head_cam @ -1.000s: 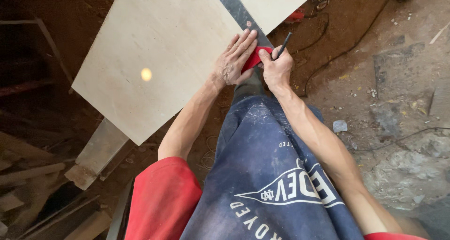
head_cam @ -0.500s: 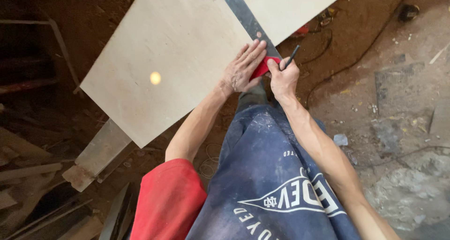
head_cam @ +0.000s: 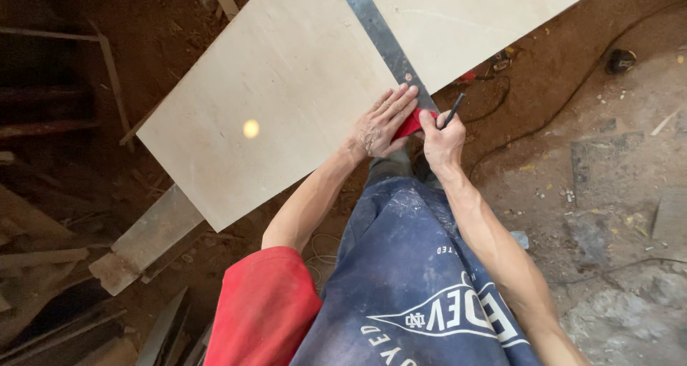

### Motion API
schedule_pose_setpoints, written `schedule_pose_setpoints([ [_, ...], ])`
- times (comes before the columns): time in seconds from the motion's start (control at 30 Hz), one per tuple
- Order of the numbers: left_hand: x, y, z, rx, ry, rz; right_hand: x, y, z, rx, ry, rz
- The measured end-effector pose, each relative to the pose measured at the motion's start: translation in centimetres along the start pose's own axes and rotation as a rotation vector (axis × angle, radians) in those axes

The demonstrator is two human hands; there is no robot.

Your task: The person measures and marks a large sheet of plywood with a tape measure and pencil, then uses a circular saw to cut along the marked line. After cutting, the person moves the cut piece and measures another sheet of plywood.

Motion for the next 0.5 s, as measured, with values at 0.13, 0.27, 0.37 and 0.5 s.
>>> schedule_pose_setpoints([
  [0.13,0.0,0.0,0.3,-0.008,0.003,0.027,-1.2,1.5,3.1,0.115,0.35,-0.129],
  [0.27,0.1,-0.2,0.0,-0.001,-0.006,0.025,-3.5,0.1,6.0,-0.06,0.287,0.1],
  [0.37,-0.1,-0.5,0.6,0.0,-0.014,0.009,-5.4,-3.3,8.5,0.124,0.457,0.186],
  [0.5,0.3,-0.4,0.6,-0.027,-0.012,0.04,-5.6,-5.7,10.4,0.147,0.413,0.188],
])
Point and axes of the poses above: each hand's wrist, its own x-axis away from the middle knuckle, its own y-axis out of the back of the hand, z = x × y, the point moved 2 cm from there along -x, towards the middle knuckle, and after that the axes turned 13 degrees about -z, right-handed, at the moved point
